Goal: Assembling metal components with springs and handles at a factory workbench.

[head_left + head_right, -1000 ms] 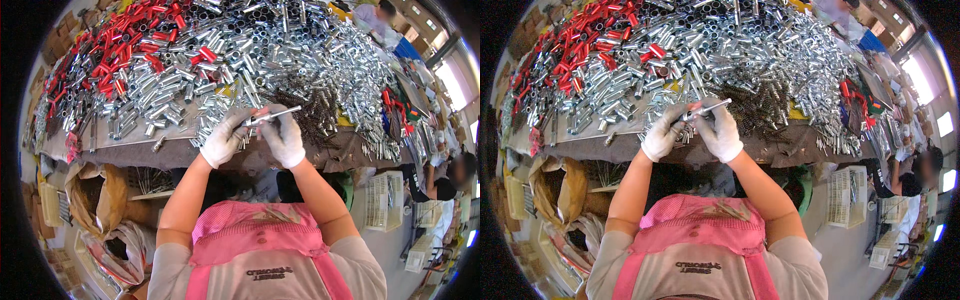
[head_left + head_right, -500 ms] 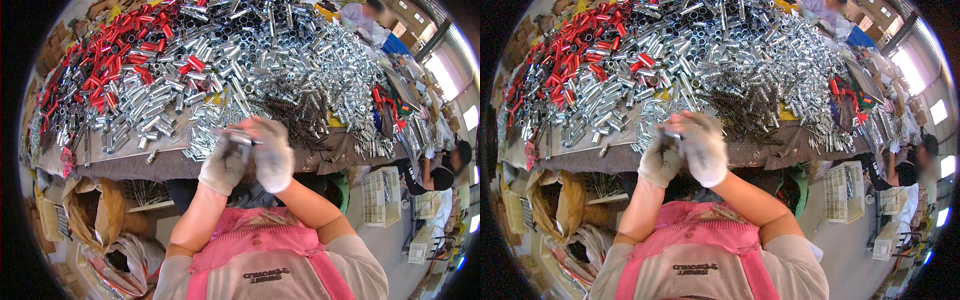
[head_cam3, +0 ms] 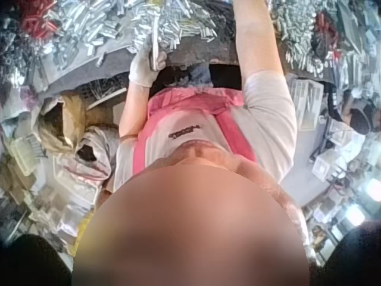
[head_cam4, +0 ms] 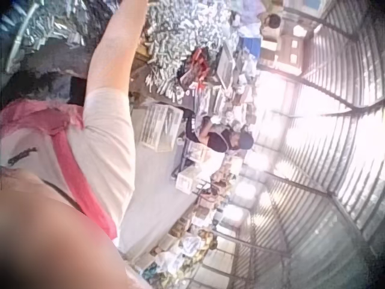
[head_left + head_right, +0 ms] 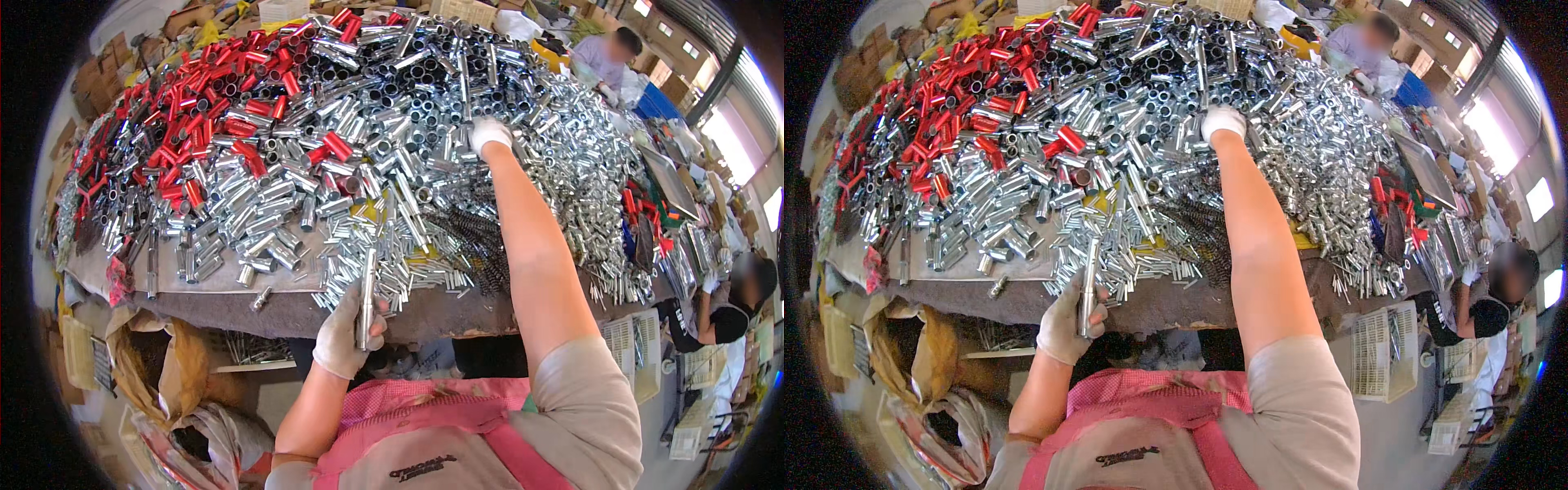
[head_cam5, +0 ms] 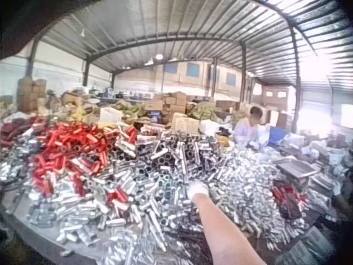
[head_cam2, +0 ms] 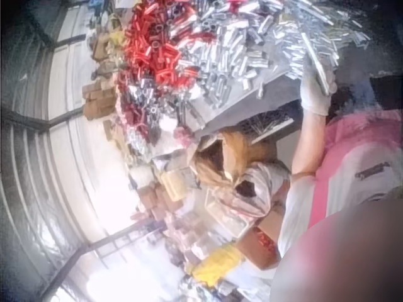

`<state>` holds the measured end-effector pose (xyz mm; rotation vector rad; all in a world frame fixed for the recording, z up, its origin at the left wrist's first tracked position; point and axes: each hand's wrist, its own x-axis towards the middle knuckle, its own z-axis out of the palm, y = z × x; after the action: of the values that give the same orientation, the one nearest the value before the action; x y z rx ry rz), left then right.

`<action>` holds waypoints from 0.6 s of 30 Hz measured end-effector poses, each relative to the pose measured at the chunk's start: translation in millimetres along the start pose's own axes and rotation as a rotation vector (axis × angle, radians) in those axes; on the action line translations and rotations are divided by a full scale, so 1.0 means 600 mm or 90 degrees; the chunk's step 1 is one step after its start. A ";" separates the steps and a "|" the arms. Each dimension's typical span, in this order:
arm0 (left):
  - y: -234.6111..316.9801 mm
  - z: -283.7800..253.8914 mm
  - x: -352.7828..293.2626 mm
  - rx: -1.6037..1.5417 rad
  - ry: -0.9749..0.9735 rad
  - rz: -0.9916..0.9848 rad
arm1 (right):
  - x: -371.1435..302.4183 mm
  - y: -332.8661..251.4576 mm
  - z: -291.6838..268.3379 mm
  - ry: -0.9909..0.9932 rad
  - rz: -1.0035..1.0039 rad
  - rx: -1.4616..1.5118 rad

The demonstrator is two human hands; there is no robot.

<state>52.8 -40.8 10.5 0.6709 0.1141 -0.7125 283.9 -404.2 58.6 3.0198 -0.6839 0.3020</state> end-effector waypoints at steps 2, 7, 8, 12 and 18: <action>0.002 -0.006 -0.001 0.011 -0.022 0.014 | 0.005 -0.013 -0.006 -0.073 -0.030 -0.007; 0.010 -0.011 0.013 0.062 -0.028 0.009 | -0.093 0.014 -0.062 0.110 -0.274 0.217; 0.011 -0.003 0.016 0.048 -0.015 0.016 | -0.135 0.004 -0.089 0.070 -0.332 0.208; 0.018 0.014 0.009 0.133 -0.014 0.029 | -0.266 -0.030 -0.110 -0.098 -0.583 0.277; 0.022 0.016 0.006 0.534 -0.025 0.049 | -0.366 -0.075 -0.141 -0.327 -0.801 0.221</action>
<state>62.5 -41.2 23.8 1.4511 -0.2646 -0.6889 93.5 -264.4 99.5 3.0880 1.4023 -0.4448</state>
